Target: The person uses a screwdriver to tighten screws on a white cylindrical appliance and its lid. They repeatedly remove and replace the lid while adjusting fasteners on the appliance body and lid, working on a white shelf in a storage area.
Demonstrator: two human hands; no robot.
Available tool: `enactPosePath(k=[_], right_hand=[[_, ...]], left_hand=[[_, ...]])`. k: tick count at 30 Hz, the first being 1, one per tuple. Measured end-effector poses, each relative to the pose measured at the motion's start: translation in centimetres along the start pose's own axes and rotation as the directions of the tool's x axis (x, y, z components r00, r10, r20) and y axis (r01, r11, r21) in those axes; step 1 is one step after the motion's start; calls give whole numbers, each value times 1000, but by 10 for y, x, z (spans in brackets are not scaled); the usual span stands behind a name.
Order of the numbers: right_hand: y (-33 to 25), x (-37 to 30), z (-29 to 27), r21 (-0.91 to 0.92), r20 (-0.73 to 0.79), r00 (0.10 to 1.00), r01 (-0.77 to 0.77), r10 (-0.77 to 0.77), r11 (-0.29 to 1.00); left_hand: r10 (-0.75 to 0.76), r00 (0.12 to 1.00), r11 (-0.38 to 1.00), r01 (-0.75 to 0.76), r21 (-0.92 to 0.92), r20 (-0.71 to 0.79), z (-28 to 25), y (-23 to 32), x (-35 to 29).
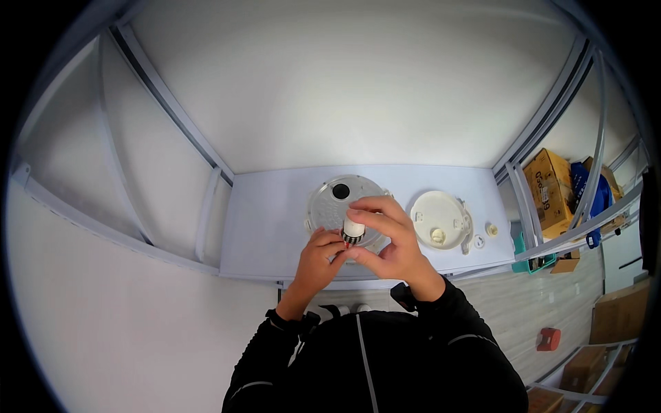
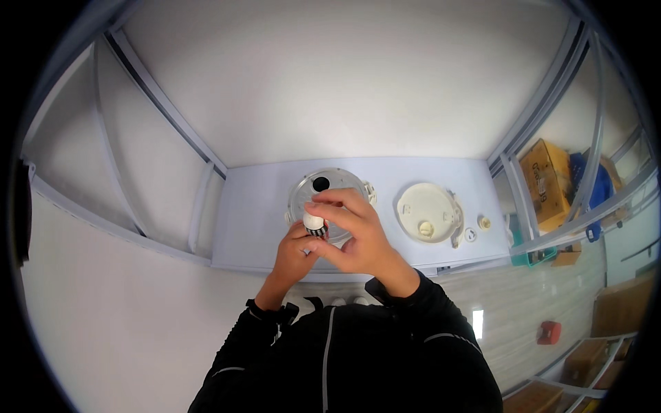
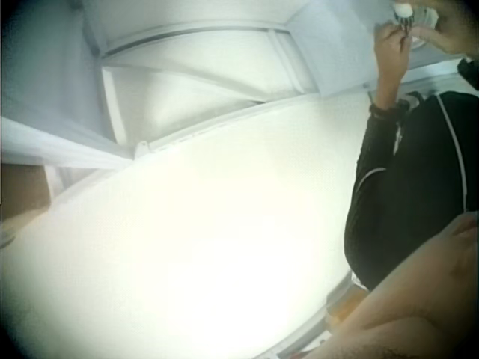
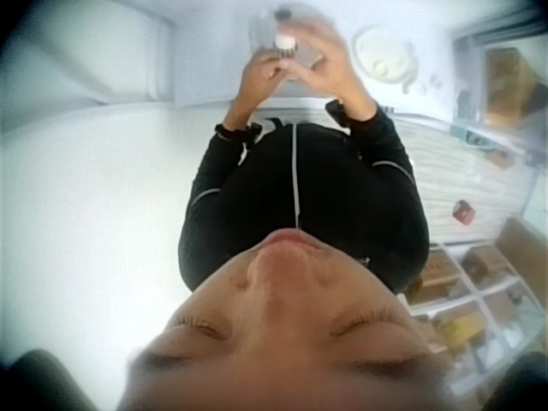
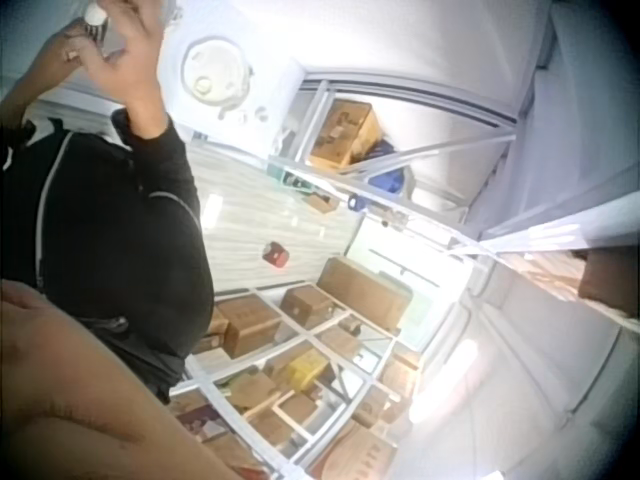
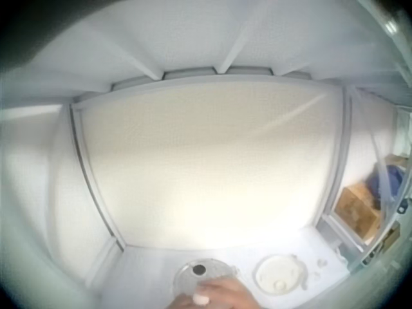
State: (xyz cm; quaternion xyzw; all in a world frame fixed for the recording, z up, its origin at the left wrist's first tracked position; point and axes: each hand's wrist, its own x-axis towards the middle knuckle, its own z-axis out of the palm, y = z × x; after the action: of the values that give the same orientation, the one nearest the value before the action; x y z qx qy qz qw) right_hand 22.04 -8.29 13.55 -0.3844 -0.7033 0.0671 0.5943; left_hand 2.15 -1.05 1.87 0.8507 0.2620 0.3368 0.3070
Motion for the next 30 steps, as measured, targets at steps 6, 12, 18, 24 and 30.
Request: enactPosePath(k=[6, 12, 18, 24, 30], right_hand=[[1, -9, 10, 17, 11, 997, -79, 79, 997], [-1, -9, 20, 155, 42, 999, 5, -12, 988], [-2, -13, 20, -50, 1, 999, 40, -40, 998], [-4, -14, 23, 96, -19, 997, -73, 75, 993], [-8, -6, 15, -59, -12, 999, 37, -38, 998]], left_hand=[[-5, 1000, 1000, 5, 4, -25, -3, 5, -3], [-9, 999, 999, 7, -37, -41, 3, -9, -6], [37, 997, 997, -41, -59, -69, 2, -8, -7], [49, 998, 998, -50, -29, -31, -1, -11, -8], [37, 999, 999, -38, -26, -33, -2, -6, -6]])
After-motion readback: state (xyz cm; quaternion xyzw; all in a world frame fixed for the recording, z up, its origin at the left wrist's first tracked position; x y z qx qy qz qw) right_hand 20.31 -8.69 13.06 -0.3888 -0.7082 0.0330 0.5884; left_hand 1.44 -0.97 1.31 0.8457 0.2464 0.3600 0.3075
